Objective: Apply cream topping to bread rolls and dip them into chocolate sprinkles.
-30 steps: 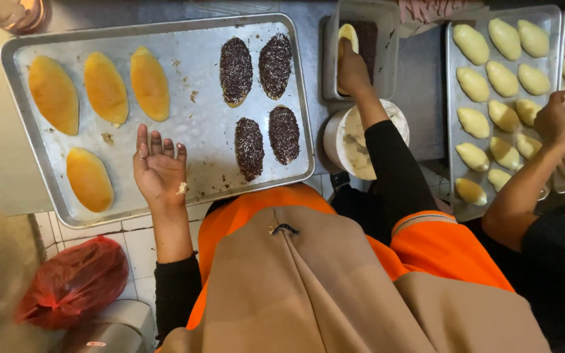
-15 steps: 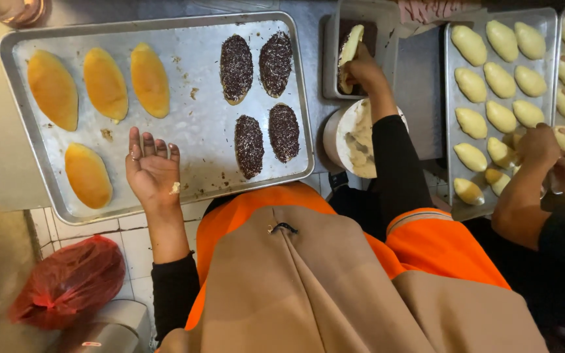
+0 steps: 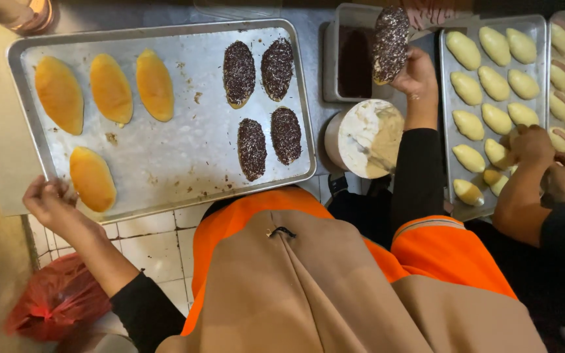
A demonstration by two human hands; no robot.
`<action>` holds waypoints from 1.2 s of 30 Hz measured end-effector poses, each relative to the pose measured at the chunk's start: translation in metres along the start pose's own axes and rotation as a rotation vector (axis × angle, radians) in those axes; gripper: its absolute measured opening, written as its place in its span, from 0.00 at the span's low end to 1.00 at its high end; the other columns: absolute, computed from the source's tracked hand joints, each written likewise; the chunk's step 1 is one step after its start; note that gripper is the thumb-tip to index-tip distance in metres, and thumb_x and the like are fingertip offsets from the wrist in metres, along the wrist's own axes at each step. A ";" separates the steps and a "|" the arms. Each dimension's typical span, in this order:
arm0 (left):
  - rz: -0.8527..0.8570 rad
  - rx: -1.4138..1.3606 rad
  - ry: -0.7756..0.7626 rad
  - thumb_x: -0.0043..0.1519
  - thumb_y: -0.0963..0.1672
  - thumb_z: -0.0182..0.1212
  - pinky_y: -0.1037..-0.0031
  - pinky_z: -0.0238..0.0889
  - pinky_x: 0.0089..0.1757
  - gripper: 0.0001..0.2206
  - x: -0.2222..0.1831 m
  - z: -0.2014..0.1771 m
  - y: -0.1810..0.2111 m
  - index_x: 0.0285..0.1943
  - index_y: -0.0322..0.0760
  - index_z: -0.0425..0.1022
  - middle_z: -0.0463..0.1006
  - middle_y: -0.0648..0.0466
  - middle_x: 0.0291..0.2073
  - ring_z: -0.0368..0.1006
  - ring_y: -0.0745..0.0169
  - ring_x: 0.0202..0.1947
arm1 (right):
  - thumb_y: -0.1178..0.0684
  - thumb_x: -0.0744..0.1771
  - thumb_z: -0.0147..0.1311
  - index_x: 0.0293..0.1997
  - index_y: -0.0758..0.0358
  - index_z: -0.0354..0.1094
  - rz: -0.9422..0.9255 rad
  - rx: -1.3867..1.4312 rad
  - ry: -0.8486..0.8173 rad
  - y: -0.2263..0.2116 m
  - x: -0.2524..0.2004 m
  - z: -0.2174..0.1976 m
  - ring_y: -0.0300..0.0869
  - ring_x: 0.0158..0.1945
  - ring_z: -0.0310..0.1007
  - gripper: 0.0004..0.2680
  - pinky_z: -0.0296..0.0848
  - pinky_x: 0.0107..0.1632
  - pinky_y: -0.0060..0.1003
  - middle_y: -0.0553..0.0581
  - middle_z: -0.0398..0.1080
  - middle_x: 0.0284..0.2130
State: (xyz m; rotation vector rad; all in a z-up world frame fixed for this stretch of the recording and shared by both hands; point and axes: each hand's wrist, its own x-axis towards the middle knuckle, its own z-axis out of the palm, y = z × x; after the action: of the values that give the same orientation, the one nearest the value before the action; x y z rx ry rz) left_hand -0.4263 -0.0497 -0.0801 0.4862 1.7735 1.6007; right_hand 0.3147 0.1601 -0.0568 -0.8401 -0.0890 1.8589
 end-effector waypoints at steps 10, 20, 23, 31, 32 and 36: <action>0.311 0.863 -0.190 0.66 0.42 0.57 0.47 0.54 0.56 0.21 0.016 -0.013 -0.062 0.65 0.18 0.67 0.66 0.27 0.56 0.61 0.25 0.54 | 0.62 0.67 0.40 0.53 0.75 0.65 -0.121 0.178 0.002 0.013 0.013 -0.006 0.49 0.43 0.76 0.12 0.80 0.50 0.42 0.65 0.73 0.44; 0.320 0.888 -0.229 0.68 0.43 0.59 0.55 0.61 0.52 0.21 0.037 -0.031 -0.085 0.65 0.18 0.67 0.71 0.28 0.55 0.68 0.31 0.52 | 0.68 0.63 0.46 0.60 0.53 0.51 -0.066 -1.141 0.481 0.067 0.102 -0.053 0.43 0.31 0.65 0.21 0.71 0.30 0.36 0.60 0.67 0.35; 0.312 0.902 -0.211 0.67 0.43 0.61 0.57 0.65 0.49 0.21 0.043 -0.036 -0.090 0.63 0.17 0.69 0.75 0.30 0.51 0.72 0.34 0.48 | 0.66 0.63 0.47 0.61 0.51 0.58 -0.076 -1.097 0.523 0.059 0.092 -0.039 0.40 0.30 0.66 0.20 0.70 0.36 0.39 0.55 0.68 0.33; 0.017 0.971 -0.305 0.63 0.48 0.64 0.53 0.65 0.45 0.21 0.057 -0.040 -0.071 0.56 0.22 0.77 0.69 0.33 0.46 0.66 0.33 0.45 | 0.64 0.60 0.38 0.75 0.65 0.52 -0.199 -0.462 0.249 0.029 0.001 0.017 0.48 0.43 0.76 0.30 0.85 0.44 0.45 0.65 0.68 0.48; 0.049 0.935 -0.338 0.64 0.47 0.65 0.57 0.63 0.39 0.16 0.058 -0.041 -0.069 0.45 0.22 0.74 0.65 0.41 0.35 0.62 0.43 0.35 | 0.63 0.63 0.39 0.54 0.62 0.57 -0.180 -0.286 0.086 0.022 -0.005 0.004 0.45 0.42 0.72 0.14 0.79 0.49 0.45 0.59 0.69 0.43; -0.022 0.798 -0.341 0.64 0.47 0.67 0.66 0.67 0.44 0.25 0.060 -0.045 -0.072 0.60 0.19 0.69 0.72 0.39 0.46 0.70 0.46 0.43 | 0.59 0.70 0.39 0.49 0.72 0.68 -0.200 -0.055 -0.119 0.050 -0.034 0.038 0.42 0.42 0.74 0.10 0.77 0.52 0.38 0.61 0.74 0.42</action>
State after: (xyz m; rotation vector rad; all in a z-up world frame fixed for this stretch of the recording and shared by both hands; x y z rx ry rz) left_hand -0.4871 -0.0534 -0.1645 1.0252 2.0699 0.6723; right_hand 0.2608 0.1213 -0.0326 -0.7301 -0.2892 1.7226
